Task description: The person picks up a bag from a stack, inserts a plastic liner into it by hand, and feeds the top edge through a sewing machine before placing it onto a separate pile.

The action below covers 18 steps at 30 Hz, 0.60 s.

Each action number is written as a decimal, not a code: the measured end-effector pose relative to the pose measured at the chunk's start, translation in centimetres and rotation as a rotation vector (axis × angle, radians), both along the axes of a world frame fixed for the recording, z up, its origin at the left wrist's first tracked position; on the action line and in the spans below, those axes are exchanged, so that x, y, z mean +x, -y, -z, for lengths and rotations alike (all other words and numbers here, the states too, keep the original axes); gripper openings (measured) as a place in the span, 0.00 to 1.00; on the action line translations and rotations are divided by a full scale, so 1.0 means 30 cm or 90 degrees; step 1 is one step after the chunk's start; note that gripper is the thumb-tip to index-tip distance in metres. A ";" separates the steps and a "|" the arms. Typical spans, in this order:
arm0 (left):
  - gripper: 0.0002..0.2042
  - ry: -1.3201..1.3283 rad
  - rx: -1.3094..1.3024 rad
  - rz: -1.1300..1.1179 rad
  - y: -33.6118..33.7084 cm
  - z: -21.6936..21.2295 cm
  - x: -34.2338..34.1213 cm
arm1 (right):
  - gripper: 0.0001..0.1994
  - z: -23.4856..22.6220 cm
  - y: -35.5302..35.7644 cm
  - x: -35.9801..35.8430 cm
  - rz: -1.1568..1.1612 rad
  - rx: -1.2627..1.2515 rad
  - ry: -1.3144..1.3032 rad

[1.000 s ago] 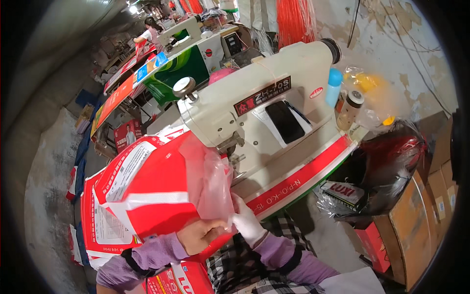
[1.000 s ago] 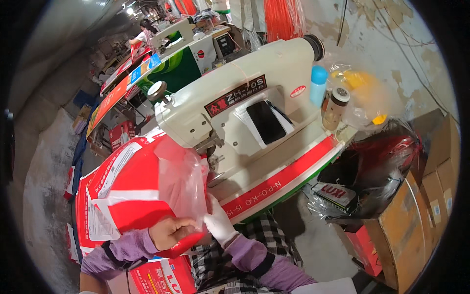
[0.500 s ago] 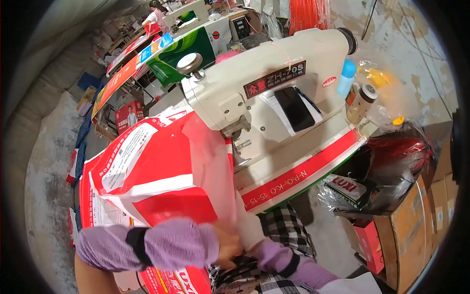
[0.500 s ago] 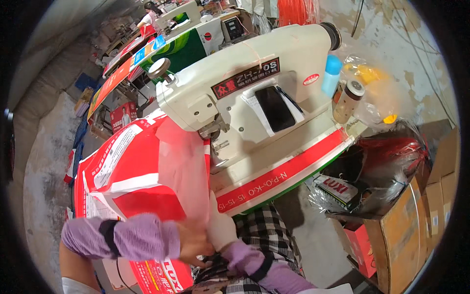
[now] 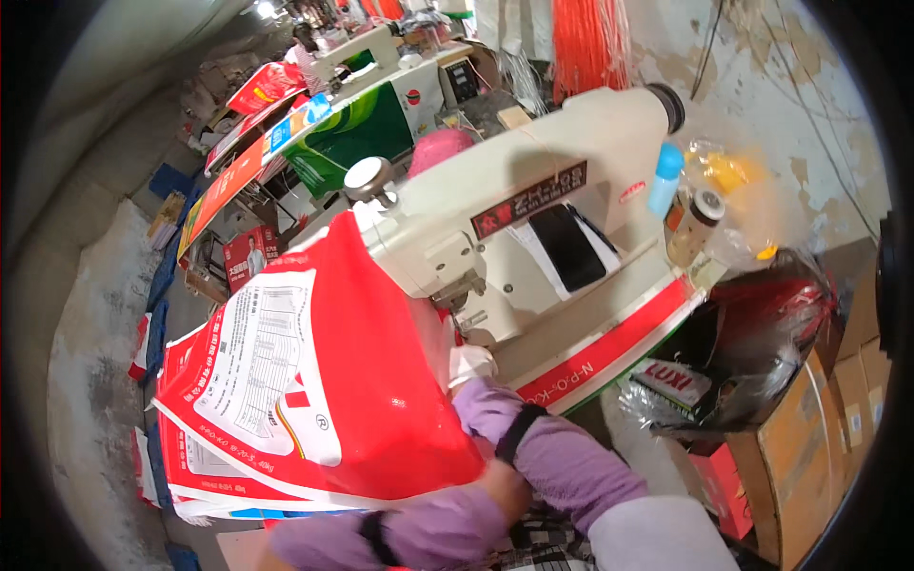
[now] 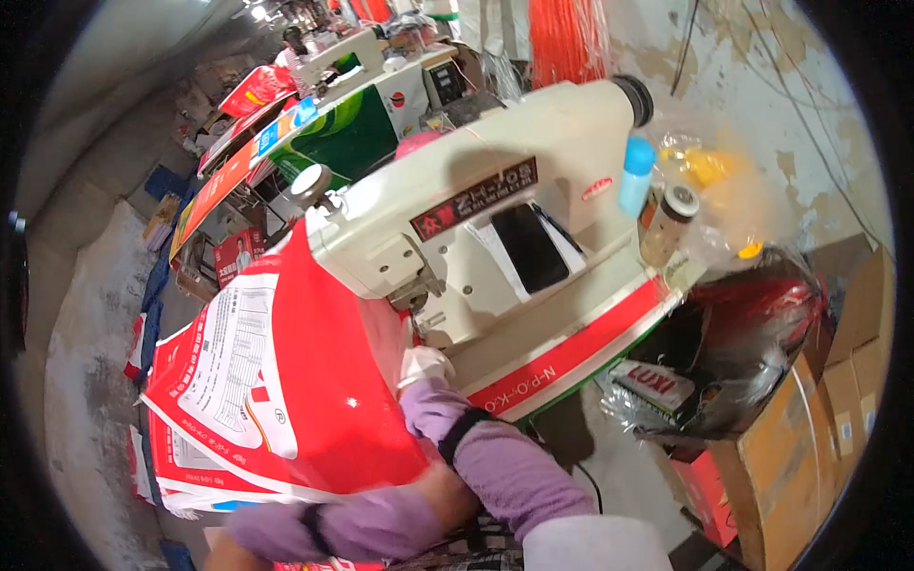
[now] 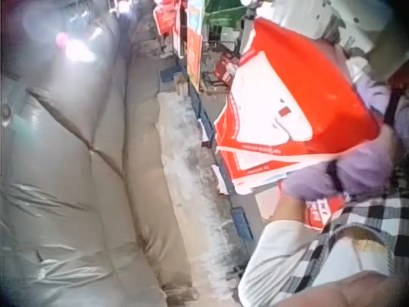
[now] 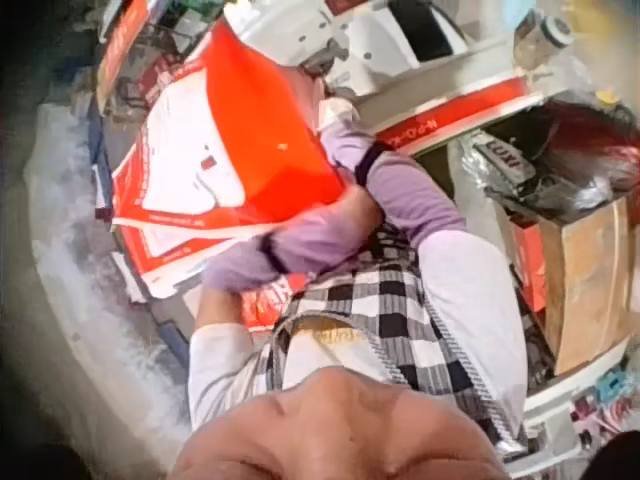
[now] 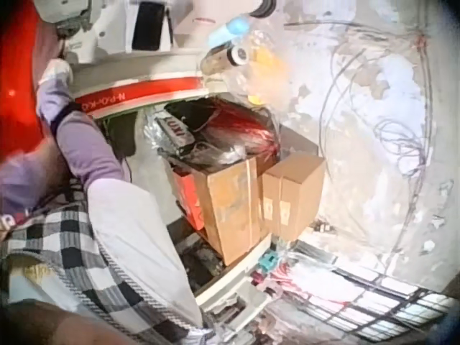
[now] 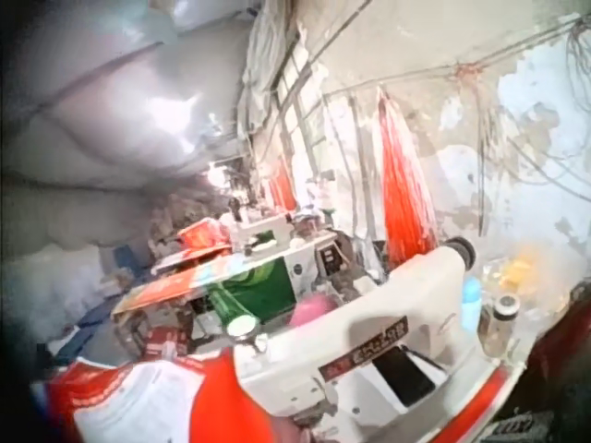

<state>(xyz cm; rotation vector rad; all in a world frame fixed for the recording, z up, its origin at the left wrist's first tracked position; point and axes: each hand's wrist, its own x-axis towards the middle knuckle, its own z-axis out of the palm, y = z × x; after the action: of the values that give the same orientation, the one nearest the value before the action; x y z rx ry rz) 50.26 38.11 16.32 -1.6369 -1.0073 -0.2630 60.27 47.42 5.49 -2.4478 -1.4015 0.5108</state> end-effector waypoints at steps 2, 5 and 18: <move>0.07 -0.538 -0.951 0.497 -0.085 -0.232 0.105 | 0.30 -0.026 0.083 0.102 0.028 -0.042 0.001; 0.15 -0.460 -0.981 0.175 -0.286 -0.591 0.165 | 0.34 -0.143 0.157 0.135 0.013 0.028 -0.063; 0.07 -0.628 -0.800 0.483 -0.301 -0.578 0.122 | 0.35 -0.271 0.481 0.070 -0.100 -0.020 -0.177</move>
<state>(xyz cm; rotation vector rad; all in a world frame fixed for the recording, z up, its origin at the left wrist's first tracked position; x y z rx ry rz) 53.92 47.12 33.66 -2.7476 0.4140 0.8089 62.38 32.99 13.61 -2.1944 -1.4809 0.8778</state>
